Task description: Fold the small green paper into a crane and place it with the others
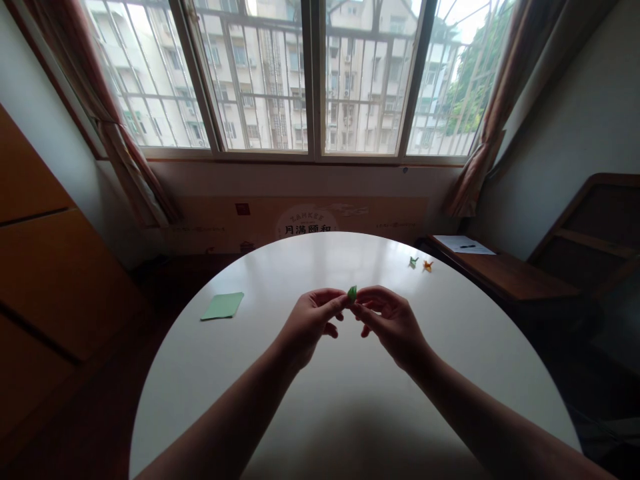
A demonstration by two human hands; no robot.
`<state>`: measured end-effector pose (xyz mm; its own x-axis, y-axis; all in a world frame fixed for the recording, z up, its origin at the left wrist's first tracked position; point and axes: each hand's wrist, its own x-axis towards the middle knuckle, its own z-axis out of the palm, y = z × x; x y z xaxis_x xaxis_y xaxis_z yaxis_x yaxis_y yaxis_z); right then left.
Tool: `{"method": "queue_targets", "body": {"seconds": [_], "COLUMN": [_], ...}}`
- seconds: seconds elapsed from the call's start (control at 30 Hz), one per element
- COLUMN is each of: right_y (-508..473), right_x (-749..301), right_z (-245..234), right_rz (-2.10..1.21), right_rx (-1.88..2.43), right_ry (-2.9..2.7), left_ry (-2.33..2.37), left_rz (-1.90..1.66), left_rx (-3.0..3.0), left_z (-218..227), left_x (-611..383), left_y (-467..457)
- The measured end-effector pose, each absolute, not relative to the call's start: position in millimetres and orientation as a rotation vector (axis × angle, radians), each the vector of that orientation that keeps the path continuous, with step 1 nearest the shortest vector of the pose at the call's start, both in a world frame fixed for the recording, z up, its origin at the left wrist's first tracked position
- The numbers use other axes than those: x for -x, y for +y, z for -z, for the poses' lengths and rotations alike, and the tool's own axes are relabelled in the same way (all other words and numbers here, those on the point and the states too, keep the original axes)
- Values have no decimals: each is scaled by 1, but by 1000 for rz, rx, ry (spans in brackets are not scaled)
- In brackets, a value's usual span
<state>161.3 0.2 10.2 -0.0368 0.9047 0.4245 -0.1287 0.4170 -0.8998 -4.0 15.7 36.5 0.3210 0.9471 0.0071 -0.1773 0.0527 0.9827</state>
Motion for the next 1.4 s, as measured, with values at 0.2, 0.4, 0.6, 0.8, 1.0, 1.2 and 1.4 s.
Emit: {"method": "queue_targets", "body": {"seconds": [0.2,0.4,0.6,0.8,1.0,1.2,1.4], "right_y": [-1,0,-1,-3,-1,3,4], "right_x": [-160,-159,-160,-160,-162,-162,-160], "right_z": [-9,-7,-9,-9,-9,-6,-4], "right_rz": [-876,-764,-673,-698,-951,-1082,-1016], "right_rx": [778,805,887,851,808,843,831], "right_ry": [-1383,-1396,-1386,-1422,-1300,-1208,-1194], "left_ry": [820,915,835,859,903,994,1043], "left_rz": [-904,-1032,-1081,-1081,-1096,-1147,-1153], "left_rx": [-1040,-1076,-1229,-1203,-1336,-1504,-1483], "left_z": [-33,-31,-30,-30,-32,-29,-31], "left_x": [4,-1,-4,-2,-1,1,1], "left_y": [17,16,14,15,14,16,15]}}
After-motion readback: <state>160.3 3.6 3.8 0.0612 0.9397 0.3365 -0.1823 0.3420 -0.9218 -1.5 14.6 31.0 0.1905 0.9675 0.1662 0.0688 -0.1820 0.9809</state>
